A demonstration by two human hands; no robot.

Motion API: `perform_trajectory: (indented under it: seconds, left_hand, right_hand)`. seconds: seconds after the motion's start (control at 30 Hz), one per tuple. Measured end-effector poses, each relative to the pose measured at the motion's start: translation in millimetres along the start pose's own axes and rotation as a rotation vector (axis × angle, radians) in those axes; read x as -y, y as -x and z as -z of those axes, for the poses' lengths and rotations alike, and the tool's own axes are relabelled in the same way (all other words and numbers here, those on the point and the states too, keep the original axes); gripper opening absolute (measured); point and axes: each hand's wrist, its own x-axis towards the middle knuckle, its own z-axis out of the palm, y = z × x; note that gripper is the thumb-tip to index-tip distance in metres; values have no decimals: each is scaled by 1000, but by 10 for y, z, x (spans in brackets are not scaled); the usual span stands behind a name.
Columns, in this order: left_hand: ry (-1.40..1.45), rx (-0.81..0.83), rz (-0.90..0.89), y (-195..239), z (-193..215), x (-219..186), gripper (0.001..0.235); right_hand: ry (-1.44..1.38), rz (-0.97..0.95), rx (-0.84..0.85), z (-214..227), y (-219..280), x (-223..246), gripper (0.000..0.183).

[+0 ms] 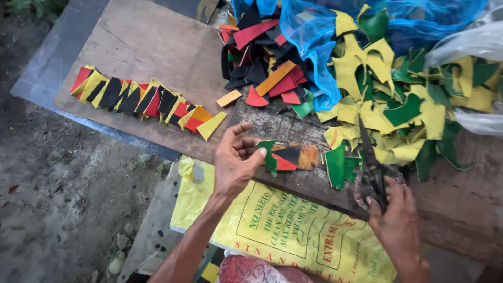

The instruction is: The person uses shears to cut small rectangular pieces from multicolored leather scraps on a wooden work surface. They repeatedly pick up scraps, align them, cut along edges, and place the finished pieces into a neat row on the left side of the table.

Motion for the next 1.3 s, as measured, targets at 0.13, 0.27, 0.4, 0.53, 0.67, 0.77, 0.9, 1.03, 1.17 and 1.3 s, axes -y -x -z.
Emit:
perform_trajectory:
  seconds: [0.13, 0.27, 0.4, 0.53, 0.67, 0.77, 0.9, 1.03, 1.17, 1.3]
  left_hand:
    - [-38, 23, -86, 35, -177, 63, 44]
    - [-257, 72, -126, 114, -187, 0, 23]
    - [-282, 103, -104, 107, -264, -82, 30]
    - [-212, 146, 4, 97, -401, -93, 33]
    - [-296, 165, -80, 133, -490, -81, 31]
    - [-305, 208, -172, 162, -523, -76, 30]
    - [-294, 227, -113, 257, -570, -85, 29]
    - [-273, 251, -114, 301, -589, -112, 27]
    - [-273, 259, -97, 301, -591, -129, 27]
    - [-310, 261, -86, 312, -594, -114, 27]
  right_hand:
    - [-177, -294, 193, -75, -146, -349, 51]
    - [-827, -524, 342, 104, -76, -612, 47]
    - [-1425, -84, 535, -16, 405, -541, 47]
    - [-1467, -309, 409, -408, 878, -86, 20]
    - [-1281, -144, 444, -604, 1124, 418, 24]
    - [-1119, -192, 519, -585, 1119, 686, 36]
    - [-872, 239, 346, -390, 1063, 910, 60]
    - [-811, -415, 603, -399, 889, 1083, 55]
    - [-785, -411, 576, -452, 865, 1068, 44]
    - [-842, -290, 487, -639, 905, 937, 38]
